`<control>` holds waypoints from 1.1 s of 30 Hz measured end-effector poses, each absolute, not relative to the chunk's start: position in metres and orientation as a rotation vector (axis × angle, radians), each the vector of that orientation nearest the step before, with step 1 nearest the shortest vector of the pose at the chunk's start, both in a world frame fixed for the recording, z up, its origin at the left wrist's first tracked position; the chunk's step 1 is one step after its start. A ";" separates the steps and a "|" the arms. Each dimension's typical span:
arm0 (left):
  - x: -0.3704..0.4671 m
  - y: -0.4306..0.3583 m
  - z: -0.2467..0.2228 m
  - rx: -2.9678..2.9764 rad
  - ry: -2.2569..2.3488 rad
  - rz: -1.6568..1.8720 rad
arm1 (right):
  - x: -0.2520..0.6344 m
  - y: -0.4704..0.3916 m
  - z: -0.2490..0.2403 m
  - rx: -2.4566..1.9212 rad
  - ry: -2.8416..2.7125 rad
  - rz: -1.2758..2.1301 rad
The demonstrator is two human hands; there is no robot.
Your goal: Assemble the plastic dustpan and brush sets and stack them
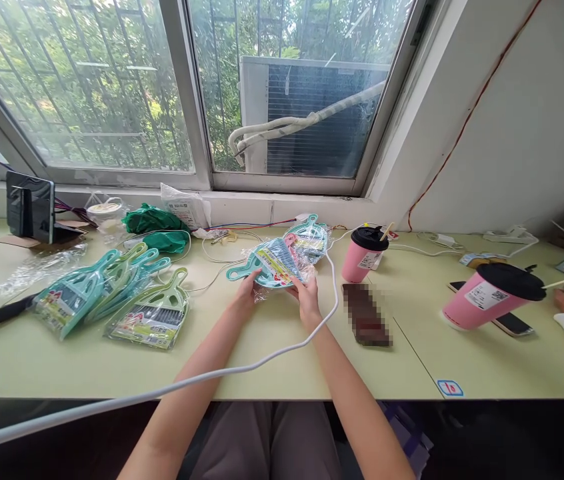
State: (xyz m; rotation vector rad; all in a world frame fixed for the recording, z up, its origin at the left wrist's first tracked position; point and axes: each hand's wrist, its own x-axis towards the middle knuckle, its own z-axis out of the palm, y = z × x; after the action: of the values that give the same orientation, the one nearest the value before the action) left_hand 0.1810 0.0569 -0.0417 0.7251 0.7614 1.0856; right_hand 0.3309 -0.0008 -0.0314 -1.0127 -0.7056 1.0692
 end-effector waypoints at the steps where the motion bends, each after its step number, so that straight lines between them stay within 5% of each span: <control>1: 0.183 0.056 -0.041 0.715 0.750 1.103 | 0.335 0.000 -0.031 -1.027 -0.661 1.055; 9: 0.124 0.073 -0.015 0.700 0.898 1.641 | 0.388 0.002 -0.018 -1.101 -0.757 0.941; 17: 0.120 0.061 -0.013 1.182 0.845 0.960 | 0.379 0.002 -0.027 -1.128 -1.021 1.257; 33: 0.125 0.061 -0.018 1.225 0.767 1.044 | 0.388 0.006 -0.030 -1.092 -0.934 1.208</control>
State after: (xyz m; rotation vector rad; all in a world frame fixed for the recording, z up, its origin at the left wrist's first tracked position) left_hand 0.1245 0.0611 -0.0179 1.2251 0.7666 1.0437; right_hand 0.3880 0.0058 -0.0305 -1.0923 -0.9337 1.2084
